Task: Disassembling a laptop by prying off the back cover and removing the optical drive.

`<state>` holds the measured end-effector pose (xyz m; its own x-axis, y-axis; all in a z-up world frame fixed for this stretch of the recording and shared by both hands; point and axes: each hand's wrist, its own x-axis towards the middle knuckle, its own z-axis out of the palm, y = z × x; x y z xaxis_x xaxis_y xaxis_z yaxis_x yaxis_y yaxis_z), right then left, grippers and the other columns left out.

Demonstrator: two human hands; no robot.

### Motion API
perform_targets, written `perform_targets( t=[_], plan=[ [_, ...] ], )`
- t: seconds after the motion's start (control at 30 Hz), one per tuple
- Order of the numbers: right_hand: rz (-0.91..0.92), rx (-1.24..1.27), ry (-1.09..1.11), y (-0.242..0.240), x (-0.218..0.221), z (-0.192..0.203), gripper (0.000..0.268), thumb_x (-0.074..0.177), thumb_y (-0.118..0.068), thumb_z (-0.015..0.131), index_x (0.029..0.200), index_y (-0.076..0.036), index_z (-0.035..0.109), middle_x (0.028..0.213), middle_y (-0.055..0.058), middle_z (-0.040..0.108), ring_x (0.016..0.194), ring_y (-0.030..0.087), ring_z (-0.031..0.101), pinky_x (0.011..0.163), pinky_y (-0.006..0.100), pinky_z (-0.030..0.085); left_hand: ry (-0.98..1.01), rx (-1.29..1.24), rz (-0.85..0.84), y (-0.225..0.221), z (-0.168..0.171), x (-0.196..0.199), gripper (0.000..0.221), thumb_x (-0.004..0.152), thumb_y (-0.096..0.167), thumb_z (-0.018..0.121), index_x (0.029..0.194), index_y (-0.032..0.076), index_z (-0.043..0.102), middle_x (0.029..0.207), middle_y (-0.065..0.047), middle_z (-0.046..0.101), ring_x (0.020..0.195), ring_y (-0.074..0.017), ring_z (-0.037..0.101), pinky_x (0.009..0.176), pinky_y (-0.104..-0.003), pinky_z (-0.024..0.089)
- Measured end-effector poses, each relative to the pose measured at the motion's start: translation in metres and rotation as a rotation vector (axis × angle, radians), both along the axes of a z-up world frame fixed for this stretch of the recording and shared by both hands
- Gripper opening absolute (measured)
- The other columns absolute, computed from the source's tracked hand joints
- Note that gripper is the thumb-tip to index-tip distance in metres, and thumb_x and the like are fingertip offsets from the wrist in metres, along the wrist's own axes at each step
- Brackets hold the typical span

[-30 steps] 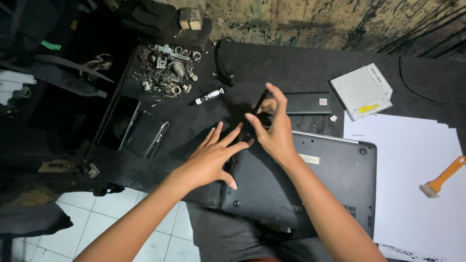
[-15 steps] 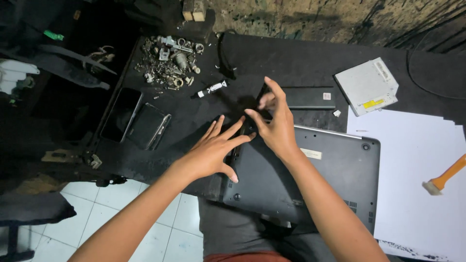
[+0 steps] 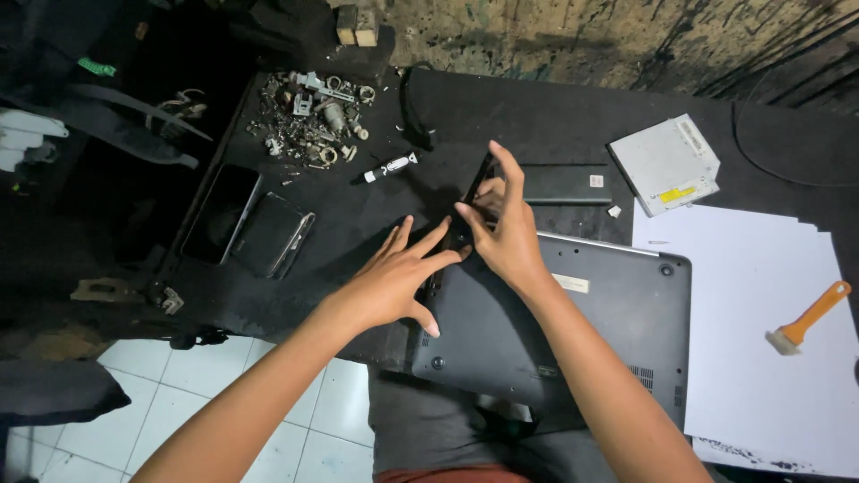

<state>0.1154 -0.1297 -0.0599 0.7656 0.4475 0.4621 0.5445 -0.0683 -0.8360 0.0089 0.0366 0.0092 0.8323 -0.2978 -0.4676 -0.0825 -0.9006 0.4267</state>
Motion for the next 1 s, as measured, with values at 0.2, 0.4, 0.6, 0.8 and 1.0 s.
perform_targets(
  t=[0.2,0.4,0.6,0.8,1.0],
  plan=[
    [-0.132,0.123,-0.116,-0.002,-0.003,-0.006,0.089,0.097,0.014,0.068,0.16,-0.007,0.01,0.104,0.016,0.071,0.093,0.038,0.075,0.089,0.048,0.061,-0.027,0.011,0.01,-0.003,0.01,-0.002,0.108,0.064,0.04,0.097,0.154,0.012,0.046,0.174,-0.016,0.013,0.149,-0.0648,0.003,0.125,-0.066,0.008],
    [-0.019,0.234,0.018,-0.012,-0.056,0.018,0.093,0.096,0.01,0.069,0.159,-0.009,0.003,0.113,0.02,0.069,0.097,0.036,0.076,0.086,0.047,0.062,-0.078,0.06,-0.023,0.001,0.007,0.001,0.115,0.06,0.051,0.095,0.157,0.02,0.043,0.173,-0.011,0.017,0.153,-0.0554,0.013,0.127,-0.061,0.003],
    [0.111,0.055,0.129,-0.022,-0.084,0.008,0.083,0.092,0.014,0.062,0.153,-0.001,0.008,0.105,0.022,0.068,0.089,0.04,0.077,0.081,0.052,0.064,-0.023,-0.069,0.035,0.003,0.019,-0.001,0.11,0.063,0.05,0.093,0.155,0.012,0.047,0.174,-0.011,0.017,0.157,-0.0491,0.009,0.127,-0.061,-0.003],
    [0.082,0.015,0.064,-0.018,-0.088,0.005,0.079,0.092,0.014,0.063,0.151,0.003,0.011,0.101,0.019,0.07,0.088,0.039,0.077,0.079,0.05,0.065,-0.031,-0.019,0.005,0.002,0.01,-0.001,0.109,0.064,0.054,0.093,0.154,0.012,0.048,0.175,-0.008,0.012,0.158,-0.0468,0.004,0.127,-0.06,-0.007],
    [0.098,0.018,0.079,-0.02,-0.085,-0.008,0.076,0.091,0.01,0.067,0.149,0.001,0.018,0.102,0.019,0.07,0.09,0.036,0.078,0.082,0.047,0.066,-0.025,-0.04,0.019,0.003,0.005,0.0,0.109,0.065,0.049,0.095,0.154,0.01,0.047,0.175,-0.009,0.011,0.157,-0.0484,0.004,0.127,-0.061,-0.004]
  ],
)
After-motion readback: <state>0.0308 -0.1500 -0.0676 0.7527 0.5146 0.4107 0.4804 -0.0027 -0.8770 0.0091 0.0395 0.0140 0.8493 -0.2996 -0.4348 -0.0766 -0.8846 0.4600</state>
